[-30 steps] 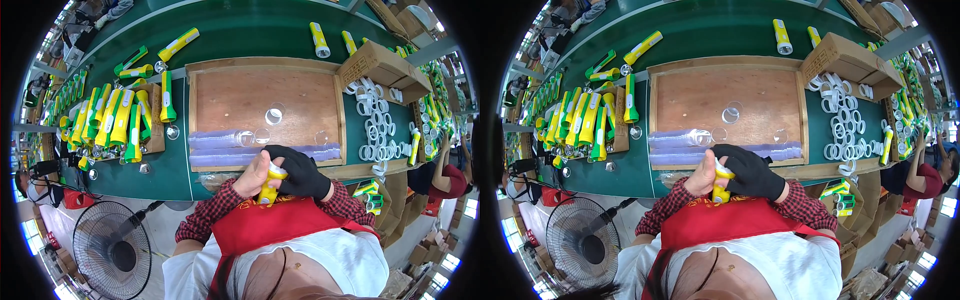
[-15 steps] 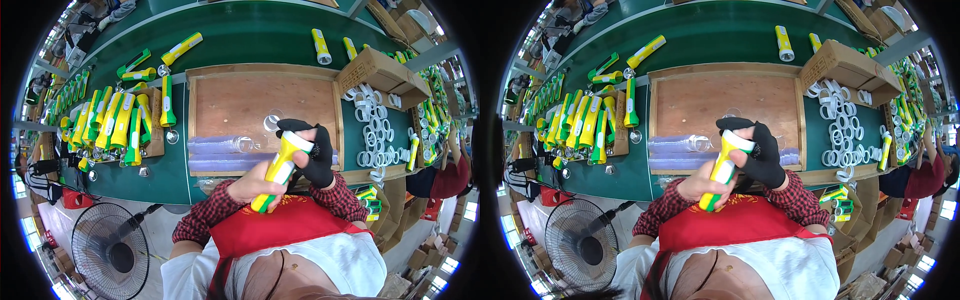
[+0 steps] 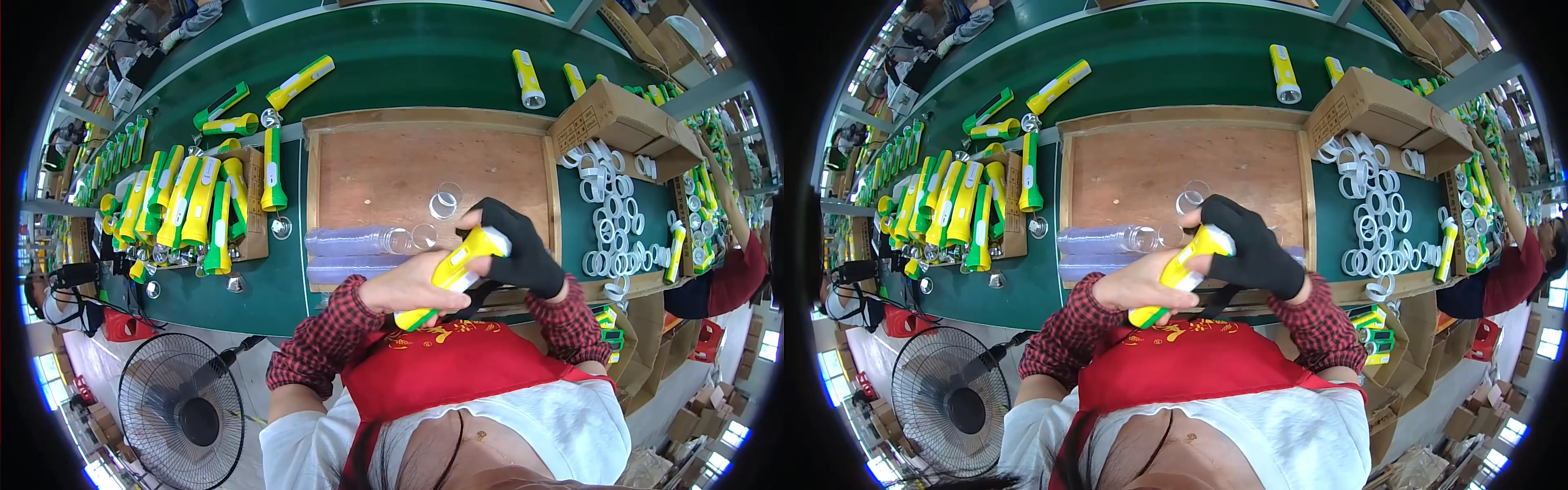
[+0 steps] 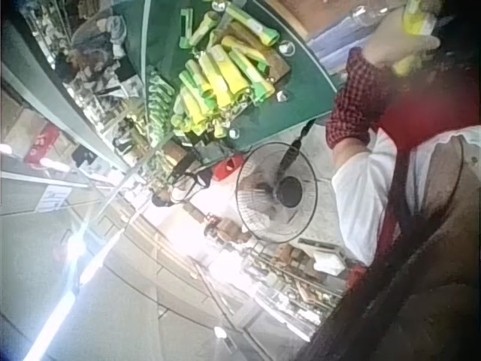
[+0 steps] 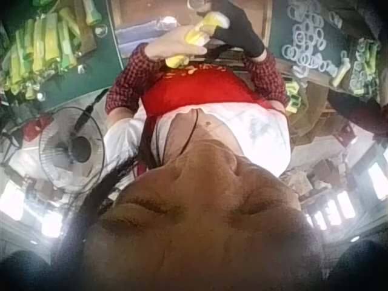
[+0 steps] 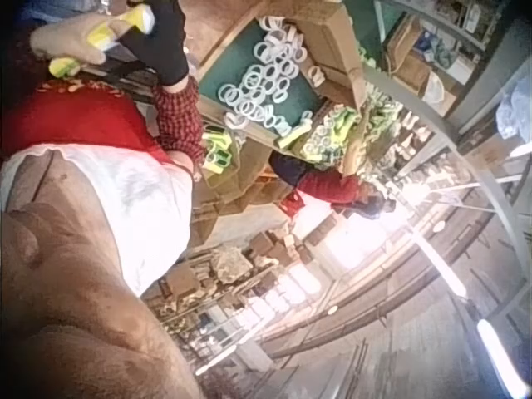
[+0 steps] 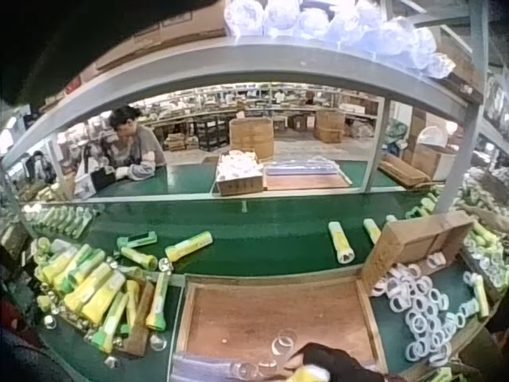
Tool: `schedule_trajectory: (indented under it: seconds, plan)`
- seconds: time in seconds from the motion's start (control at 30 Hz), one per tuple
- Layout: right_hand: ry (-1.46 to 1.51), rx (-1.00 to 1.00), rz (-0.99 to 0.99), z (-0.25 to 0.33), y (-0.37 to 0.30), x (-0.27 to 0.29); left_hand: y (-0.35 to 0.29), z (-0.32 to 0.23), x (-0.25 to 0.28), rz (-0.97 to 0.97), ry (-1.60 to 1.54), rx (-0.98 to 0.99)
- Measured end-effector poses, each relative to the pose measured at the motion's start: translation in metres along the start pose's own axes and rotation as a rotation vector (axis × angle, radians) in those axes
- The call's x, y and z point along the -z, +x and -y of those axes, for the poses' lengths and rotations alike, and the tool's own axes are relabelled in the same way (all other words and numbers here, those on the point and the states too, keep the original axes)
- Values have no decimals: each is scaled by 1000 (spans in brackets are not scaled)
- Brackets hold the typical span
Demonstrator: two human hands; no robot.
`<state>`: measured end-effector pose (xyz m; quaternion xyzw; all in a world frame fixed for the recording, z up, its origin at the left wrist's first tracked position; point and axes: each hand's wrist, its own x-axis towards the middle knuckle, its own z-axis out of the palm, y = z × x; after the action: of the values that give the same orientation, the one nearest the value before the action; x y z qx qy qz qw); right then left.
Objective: Assemble flashlights by attaching internal components and lens covers to the main body on an assembly line.
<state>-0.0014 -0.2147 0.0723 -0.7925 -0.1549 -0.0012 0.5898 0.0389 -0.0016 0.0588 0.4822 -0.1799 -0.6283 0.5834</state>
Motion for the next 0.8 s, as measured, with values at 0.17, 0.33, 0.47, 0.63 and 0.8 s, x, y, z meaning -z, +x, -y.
schedule_trajectory:
  seconds: [0.17,0.33,0.47,0.63,0.8]
  plan:
    - [-58,-214,-276,-32,4,-27,23,19,10,-667,992,-136]
    - [85,146,74,15,33,11,-12,-27,12,-23,-83,42]
    - [39,-61,-110,-11,53,2,0,-41,33,-257,245,-84]
    - [-44,-59,-232,-48,108,14,29,-56,86,-609,768,-266]
    - [-383,77,-595,-92,174,64,31,-84,240,-1326,122,-591]
